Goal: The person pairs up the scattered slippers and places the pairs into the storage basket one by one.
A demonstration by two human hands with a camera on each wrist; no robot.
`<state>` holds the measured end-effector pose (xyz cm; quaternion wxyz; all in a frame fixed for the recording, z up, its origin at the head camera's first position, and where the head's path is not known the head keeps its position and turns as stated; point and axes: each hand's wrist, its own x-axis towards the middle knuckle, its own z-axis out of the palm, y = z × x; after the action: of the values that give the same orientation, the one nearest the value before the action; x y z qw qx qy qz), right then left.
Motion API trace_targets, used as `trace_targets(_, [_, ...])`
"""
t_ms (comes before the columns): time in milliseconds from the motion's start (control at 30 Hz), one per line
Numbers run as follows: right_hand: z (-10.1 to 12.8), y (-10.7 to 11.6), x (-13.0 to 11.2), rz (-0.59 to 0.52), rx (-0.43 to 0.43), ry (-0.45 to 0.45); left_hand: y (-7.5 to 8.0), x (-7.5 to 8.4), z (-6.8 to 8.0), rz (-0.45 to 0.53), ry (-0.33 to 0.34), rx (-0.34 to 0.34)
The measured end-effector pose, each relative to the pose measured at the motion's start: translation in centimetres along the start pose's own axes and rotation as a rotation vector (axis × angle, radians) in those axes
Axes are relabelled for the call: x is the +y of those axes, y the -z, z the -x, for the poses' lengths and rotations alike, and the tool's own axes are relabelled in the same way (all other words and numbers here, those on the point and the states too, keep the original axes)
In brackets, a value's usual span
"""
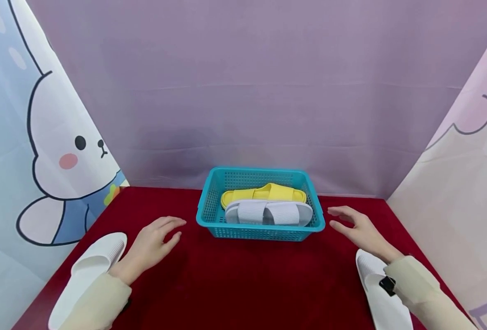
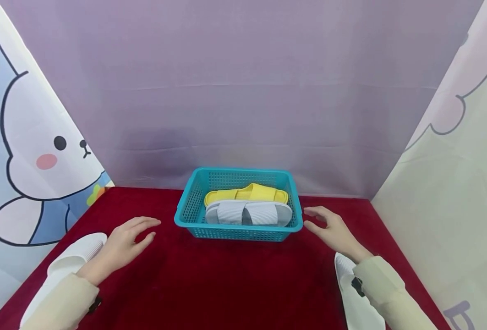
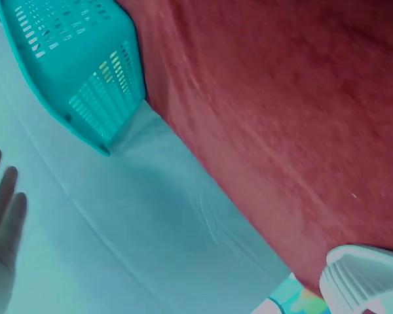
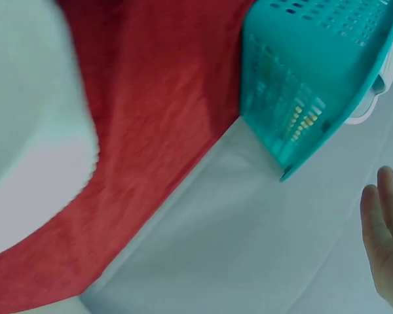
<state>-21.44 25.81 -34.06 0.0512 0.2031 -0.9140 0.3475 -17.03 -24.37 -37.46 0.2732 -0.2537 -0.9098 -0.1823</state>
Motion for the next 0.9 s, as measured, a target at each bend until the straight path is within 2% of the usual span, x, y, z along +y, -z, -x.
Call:
trace_targets(133, [1.3,0.4,1.0,0.018,-0.049,-0.014,0.3,-0.3,1.1,-0.06,-0.175,0.028])
trace_targets(233, [2.4,0.7,2.1,0.043,-0.092,-0.037,0.6,-0.7,2.0,-0.115,-0.298,0.002])
trace_targets(333, [3.3,1.0,3.2,0.083,-0.121,-0.055,1.1,-1.6,2.9,-0.18,-0.383,-0.039])
trace_targets(467, [4.0,1.3,4.4,0.146,-0.131,-0.05,2.3,-3.5,3.8,-0.269,-0.45,-0.103])
trace_targets(567, [4.2,1.3,5.4,0.174,-0.132,-0.041,3.8,-5.0,4.3,-0.345,-0.485,-0.205])
trace_targets(700, [4.5,1.1,7.0,0.16,-0.173,-0.063,5.7,-7.5,4.9,-0.43,-0.545,-0.34])
trace_targets(900, [4.8,0.4,8.2,0.16,-0.256,-0.15,7.5,-11.7,6.1,-0.459,-0.598,-0.468])
